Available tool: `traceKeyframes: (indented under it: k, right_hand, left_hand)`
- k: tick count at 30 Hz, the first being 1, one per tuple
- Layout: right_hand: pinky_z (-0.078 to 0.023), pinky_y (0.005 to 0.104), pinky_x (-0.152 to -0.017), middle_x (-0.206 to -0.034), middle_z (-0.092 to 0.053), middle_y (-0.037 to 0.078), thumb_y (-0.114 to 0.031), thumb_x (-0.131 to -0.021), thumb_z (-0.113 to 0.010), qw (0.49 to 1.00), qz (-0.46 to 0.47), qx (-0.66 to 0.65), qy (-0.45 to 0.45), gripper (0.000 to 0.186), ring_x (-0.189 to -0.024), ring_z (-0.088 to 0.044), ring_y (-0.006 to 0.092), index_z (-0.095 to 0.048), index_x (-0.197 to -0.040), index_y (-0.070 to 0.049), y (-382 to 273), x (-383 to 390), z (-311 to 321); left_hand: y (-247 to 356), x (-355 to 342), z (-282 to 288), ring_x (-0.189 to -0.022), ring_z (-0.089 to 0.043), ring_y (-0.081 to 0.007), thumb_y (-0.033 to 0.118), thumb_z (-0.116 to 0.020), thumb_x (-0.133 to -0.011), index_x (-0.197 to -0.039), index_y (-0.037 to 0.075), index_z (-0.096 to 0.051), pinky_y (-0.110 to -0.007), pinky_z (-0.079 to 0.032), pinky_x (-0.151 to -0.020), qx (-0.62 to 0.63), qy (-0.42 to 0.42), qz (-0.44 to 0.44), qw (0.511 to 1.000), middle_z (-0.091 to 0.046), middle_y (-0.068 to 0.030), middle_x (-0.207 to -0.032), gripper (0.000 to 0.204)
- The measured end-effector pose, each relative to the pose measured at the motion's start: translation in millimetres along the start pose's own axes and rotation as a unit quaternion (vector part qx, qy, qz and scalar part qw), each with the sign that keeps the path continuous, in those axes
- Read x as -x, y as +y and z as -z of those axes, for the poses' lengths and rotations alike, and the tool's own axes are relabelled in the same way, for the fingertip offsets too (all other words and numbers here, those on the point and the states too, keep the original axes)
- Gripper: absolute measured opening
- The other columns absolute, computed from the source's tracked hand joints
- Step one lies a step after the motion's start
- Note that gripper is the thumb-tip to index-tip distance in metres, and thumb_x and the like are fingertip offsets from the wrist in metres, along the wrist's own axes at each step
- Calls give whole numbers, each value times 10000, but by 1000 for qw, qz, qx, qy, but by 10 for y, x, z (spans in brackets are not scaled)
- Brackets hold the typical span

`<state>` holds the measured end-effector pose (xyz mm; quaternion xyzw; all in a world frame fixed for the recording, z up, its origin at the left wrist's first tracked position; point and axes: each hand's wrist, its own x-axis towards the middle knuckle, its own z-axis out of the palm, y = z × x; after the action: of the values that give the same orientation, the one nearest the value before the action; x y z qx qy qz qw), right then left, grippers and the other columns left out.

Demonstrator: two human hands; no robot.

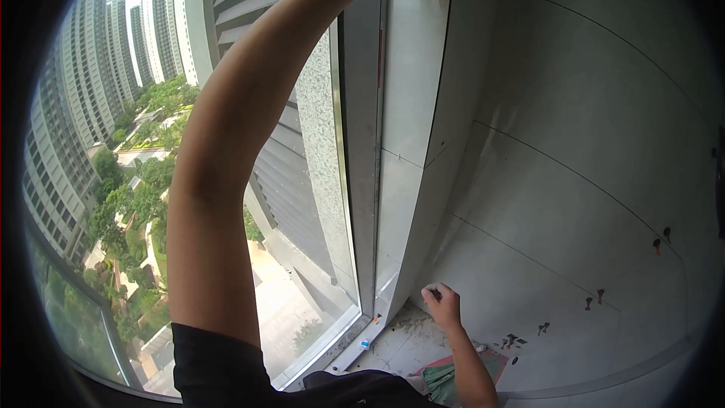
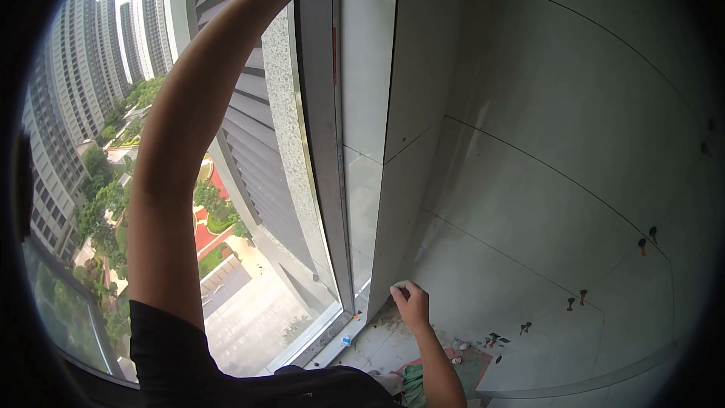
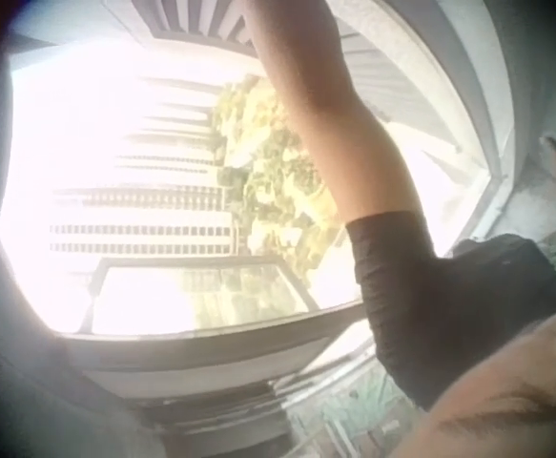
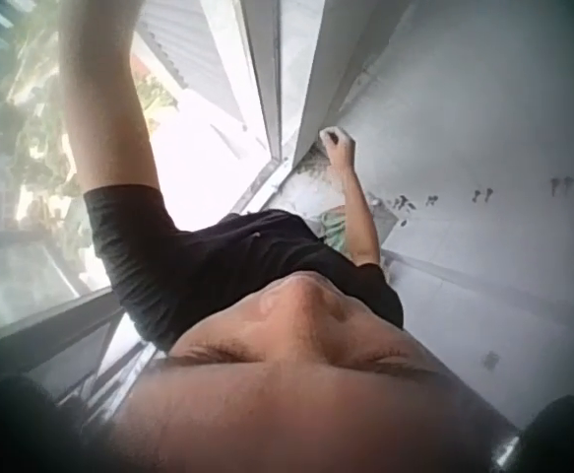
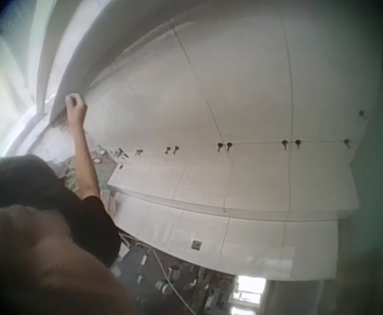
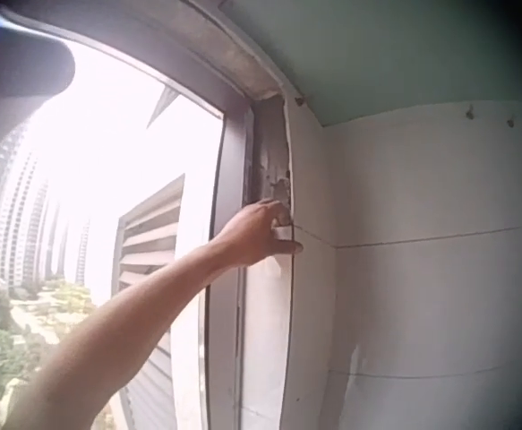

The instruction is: Applying mortar to ceramic tiles and cutting tiles for a wall installation during a renovation.

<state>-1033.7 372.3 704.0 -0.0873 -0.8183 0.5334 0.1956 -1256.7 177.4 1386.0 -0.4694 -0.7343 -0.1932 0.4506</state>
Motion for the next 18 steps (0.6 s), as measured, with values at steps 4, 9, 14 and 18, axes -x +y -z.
traceKeyframes:
  k: [4, 9, 14, 18]
  right_hand:
    - [-610, 420, -761, -959, -779, 109, -149, -1016, -839, 959, 251, 105, 76, 121, -847, -773, 306, -780, -1033, -45, -1631, -821, 154]
    - [-612, 420, -792, -1007, -741, 66, -94, -931, -898, 813, 486, 247, 203, 177, -932, -748, 302, -799, -1078, -83, -2643, -1605, -38]
    - [-579, 407, -843, -984, -691, 37, -103, -904, -843, 715, 531, 406, 206, 154, -968, -688, 252, -806, -1053, -100, -2977, -1951, -149]
    - [-539, 405, -854, -951, -659, 27, -99, -865, -762, 670, 543, 470, 185, 133, -950, -647, 245, -799, -992, -98, -3028, -2017, -192]
  left_hand:
    - [-168, -69, -124, -1239, -736, -423, 475, -976, -871, -1306, 0, -777, -516, -583, -1062, 19, 33, -42, 998, -783, -223, -1281, 675]
    - [-286, -140, -124, -1199, -759, -423, 452, -1004, -823, -1281, -19, -791, -510, -592, -1048, 66, 20, -102, 992, -809, -232, -1237, 690]
    - [-408, -161, -158, -1212, -756, -421, 458, -997, -826, -1279, 5, -802, -509, -592, -1048, 50, 36, -114, 992, -808, -220, -1243, 670]
    - [-459, -197, -203, -1221, -755, -420, 477, -997, -819, -1234, 35, -835, -514, -586, -1052, 50, 36, -90, 994, -811, -202, -1239, 628]
